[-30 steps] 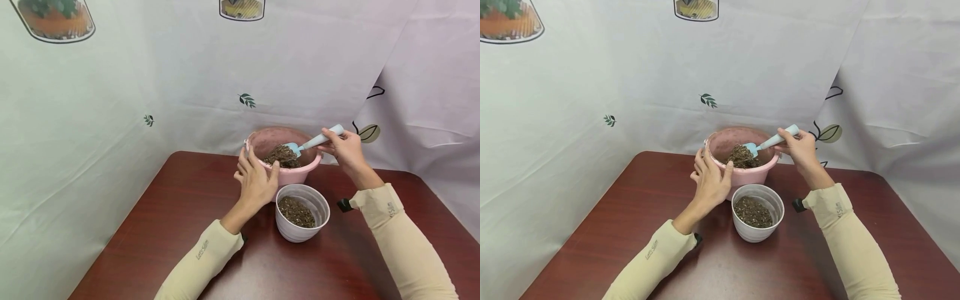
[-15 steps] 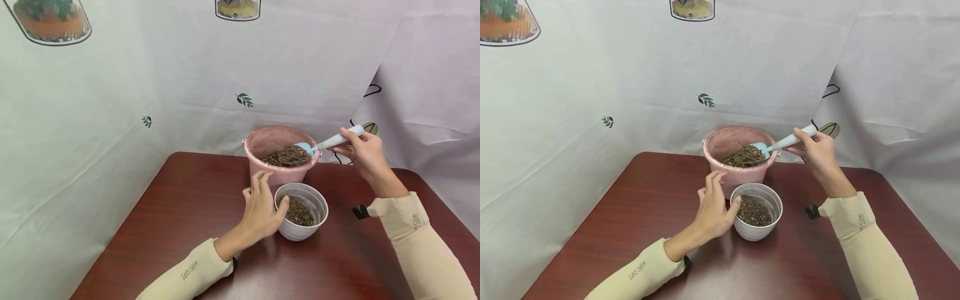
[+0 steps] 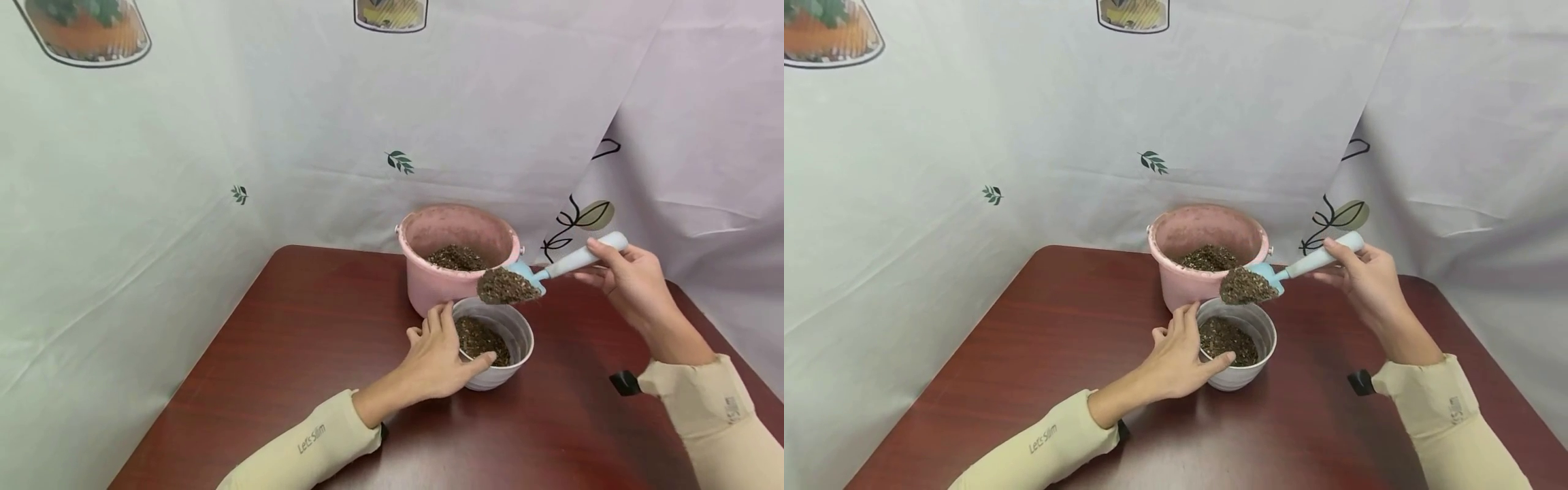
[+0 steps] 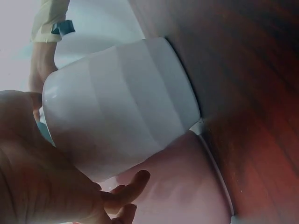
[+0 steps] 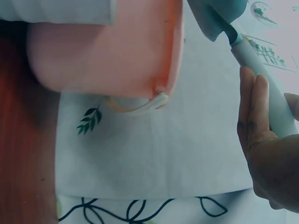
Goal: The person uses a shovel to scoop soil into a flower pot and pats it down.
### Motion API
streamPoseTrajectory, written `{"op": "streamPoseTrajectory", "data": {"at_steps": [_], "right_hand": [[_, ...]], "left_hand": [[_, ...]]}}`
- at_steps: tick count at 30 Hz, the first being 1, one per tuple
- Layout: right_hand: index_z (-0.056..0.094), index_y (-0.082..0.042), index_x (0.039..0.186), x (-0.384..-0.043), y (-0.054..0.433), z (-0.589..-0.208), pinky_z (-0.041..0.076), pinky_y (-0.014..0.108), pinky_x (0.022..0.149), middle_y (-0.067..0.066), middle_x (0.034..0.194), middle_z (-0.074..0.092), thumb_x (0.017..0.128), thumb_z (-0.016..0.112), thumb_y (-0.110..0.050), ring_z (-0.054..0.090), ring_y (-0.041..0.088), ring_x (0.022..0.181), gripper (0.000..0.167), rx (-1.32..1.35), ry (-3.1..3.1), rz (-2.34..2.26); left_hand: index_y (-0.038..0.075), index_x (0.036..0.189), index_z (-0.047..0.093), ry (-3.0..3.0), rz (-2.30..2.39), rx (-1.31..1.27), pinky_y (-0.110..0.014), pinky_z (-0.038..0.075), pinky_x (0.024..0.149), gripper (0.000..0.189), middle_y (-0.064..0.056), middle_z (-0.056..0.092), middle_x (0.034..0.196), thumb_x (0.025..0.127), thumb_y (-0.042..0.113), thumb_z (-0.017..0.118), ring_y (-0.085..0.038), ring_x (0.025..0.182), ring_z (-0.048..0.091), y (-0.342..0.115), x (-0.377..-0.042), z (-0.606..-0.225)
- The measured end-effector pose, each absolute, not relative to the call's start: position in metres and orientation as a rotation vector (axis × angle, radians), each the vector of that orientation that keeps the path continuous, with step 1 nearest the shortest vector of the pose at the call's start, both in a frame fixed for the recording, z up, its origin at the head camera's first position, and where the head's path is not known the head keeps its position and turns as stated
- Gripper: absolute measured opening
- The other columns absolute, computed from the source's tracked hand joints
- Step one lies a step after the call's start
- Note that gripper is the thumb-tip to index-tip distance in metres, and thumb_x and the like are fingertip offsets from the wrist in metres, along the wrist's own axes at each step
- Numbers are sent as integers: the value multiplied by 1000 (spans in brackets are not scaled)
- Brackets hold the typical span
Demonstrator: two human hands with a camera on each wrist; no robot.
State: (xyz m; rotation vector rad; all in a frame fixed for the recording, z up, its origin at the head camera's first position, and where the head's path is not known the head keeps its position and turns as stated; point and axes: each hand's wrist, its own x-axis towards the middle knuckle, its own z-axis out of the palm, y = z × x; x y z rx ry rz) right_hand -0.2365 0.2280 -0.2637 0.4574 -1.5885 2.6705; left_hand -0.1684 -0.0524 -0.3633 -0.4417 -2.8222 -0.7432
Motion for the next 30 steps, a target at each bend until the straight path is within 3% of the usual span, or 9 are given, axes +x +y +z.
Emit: {"op": "streamPoseTrajectory", "data": {"at_steps": [15, 30], "right_hand": [[72, 0, 89, -237, 229, -293, 57, 34, 62, 11, 82, 74, 94, 58, 9, 74, 22, 68, 18, 495, -1805, 2478], [71, -2, 90, -237, 218, -287, 56, 32, 56, 6, 75, 72, 89, 70, 2, 72, 17, 63, 5, 491, -2086, 1971]], "left_hand": [[5, 150, 27, -2856, -670, -435, -43, 31, 82, 112, -14, 38, 140, 73, 77, 64, -29, 121, 51, -52, -169, -364], [4, 150, 27, -2868, -646, -455, -43, 32, 82, 114, -14, 38, 140, 72, 79, 63, -29, 121, 50, -52, -170, -363]]}}
